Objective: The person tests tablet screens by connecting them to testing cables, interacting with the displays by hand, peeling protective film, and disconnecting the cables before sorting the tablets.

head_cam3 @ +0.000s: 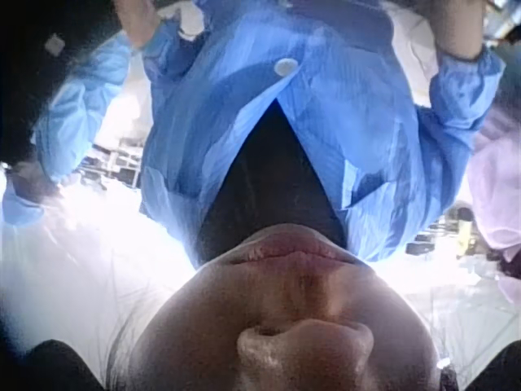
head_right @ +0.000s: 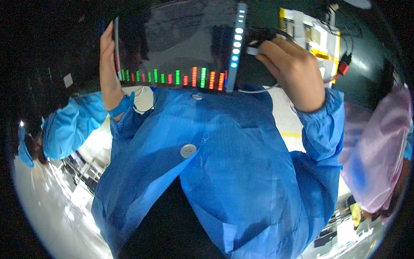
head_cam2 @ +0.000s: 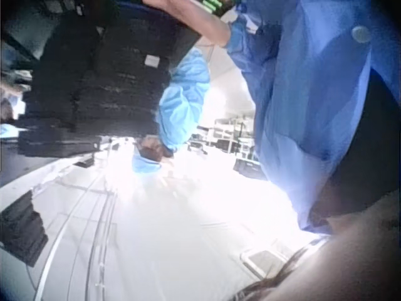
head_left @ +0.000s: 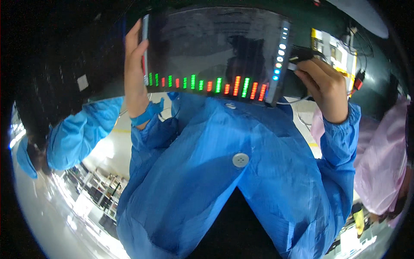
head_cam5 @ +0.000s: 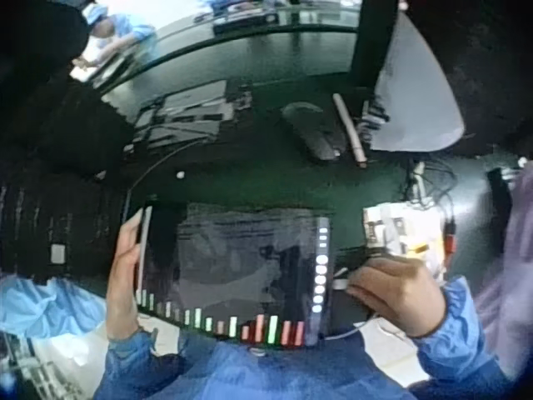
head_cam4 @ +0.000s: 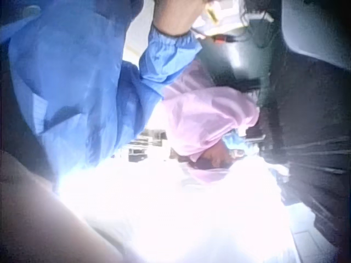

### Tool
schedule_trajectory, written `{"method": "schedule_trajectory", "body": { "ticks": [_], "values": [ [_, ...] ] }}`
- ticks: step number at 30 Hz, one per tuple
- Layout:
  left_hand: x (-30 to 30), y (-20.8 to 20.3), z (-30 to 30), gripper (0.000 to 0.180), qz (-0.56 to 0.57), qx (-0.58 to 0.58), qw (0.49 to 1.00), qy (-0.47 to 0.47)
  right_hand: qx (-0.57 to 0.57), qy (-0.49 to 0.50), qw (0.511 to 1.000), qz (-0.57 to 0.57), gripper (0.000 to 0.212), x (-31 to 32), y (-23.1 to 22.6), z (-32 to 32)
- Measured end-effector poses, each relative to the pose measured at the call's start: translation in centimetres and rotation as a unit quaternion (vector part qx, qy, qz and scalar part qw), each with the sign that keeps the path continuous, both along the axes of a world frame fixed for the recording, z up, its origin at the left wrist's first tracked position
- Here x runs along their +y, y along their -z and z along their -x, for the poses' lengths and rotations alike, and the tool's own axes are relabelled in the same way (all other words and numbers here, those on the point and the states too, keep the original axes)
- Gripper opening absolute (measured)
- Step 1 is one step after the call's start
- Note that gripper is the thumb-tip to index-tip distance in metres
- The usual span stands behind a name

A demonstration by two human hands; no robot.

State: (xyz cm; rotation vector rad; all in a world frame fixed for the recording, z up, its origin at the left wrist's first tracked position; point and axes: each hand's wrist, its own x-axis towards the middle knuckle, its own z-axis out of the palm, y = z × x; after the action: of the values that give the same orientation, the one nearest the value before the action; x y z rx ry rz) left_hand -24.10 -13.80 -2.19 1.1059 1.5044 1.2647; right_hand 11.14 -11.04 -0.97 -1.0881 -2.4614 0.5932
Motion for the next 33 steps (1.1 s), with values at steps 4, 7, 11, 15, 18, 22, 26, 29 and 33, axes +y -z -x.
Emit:
{"method": "schedule_trajectory", "body": {
  "ticks": [4, 7, 11, 15, 18, 22, 26, 29, 33],
  "values": [
    [-0.1, 0.1, 0.2, 0.052, 0.028, -0.016, 0.999, -0.026, -0.025, 0.033, 0.999, -0.035, 0.014, -0.6, -0.4, 0.4],
    [0.5, -0.3, 0.7, 0.041, 0.010, -0.042, 0.999, -0.008, -0.043, 0.060, 0.996, -0.052, 0.015, -1.2, -0.4, 0.8],
    [0.8, -2.1, 0.8, 0.040, 0.076, 0.038, 0.996, -0.019, -0.024, 0.100, 0.994, -0.023, 0.016, -1.8, -0.5, 1.1],
    [1.2, -3.9, -2.2, 0.045, 0.001, 0.377, 0.926, 0.005, -0.023, 0.084, 0.995, -0.042, 0.016, -1.7, -0.6, 1.1],
    [1.8, -3.9, -7.1, 0.058, -0.081, 0.415, 0.898, 0.125, -0.025, 0.058, 0.996, -0.057, 0.016, -1.7, -0.5, 1.2],
    [2.5, -2.8, -13.7, 0.065, -0.204, 0.457, 0.855, 0.136, -0.014, 0.055, 0.998, -0.008, 0.017, -1.8, -0.4, 1.4],
    [3.4, -2.2, -15.6, 0.059, -0.200, 0.480, 0.841, 0.149, -0.035, 0.023, 0.999, -0.023, 0.018, -1.5, -0.6, 1.3],
    [3.6, -2.0, -15.6, 0.055, -0.196, 0.472, 0.843, 0.165, -0.037, 0.014, 0.999, -0.016, 0.018, -1.2, -0.7, 1.3],
    [3.6, -1.6, -15.5, 0.055, -0.219, 0.455, 0.851, 0.145, -0.040, 0.006, 0.999, -0.014, 0.018, -1.0, -0.6, 1.2]
  ]
}}
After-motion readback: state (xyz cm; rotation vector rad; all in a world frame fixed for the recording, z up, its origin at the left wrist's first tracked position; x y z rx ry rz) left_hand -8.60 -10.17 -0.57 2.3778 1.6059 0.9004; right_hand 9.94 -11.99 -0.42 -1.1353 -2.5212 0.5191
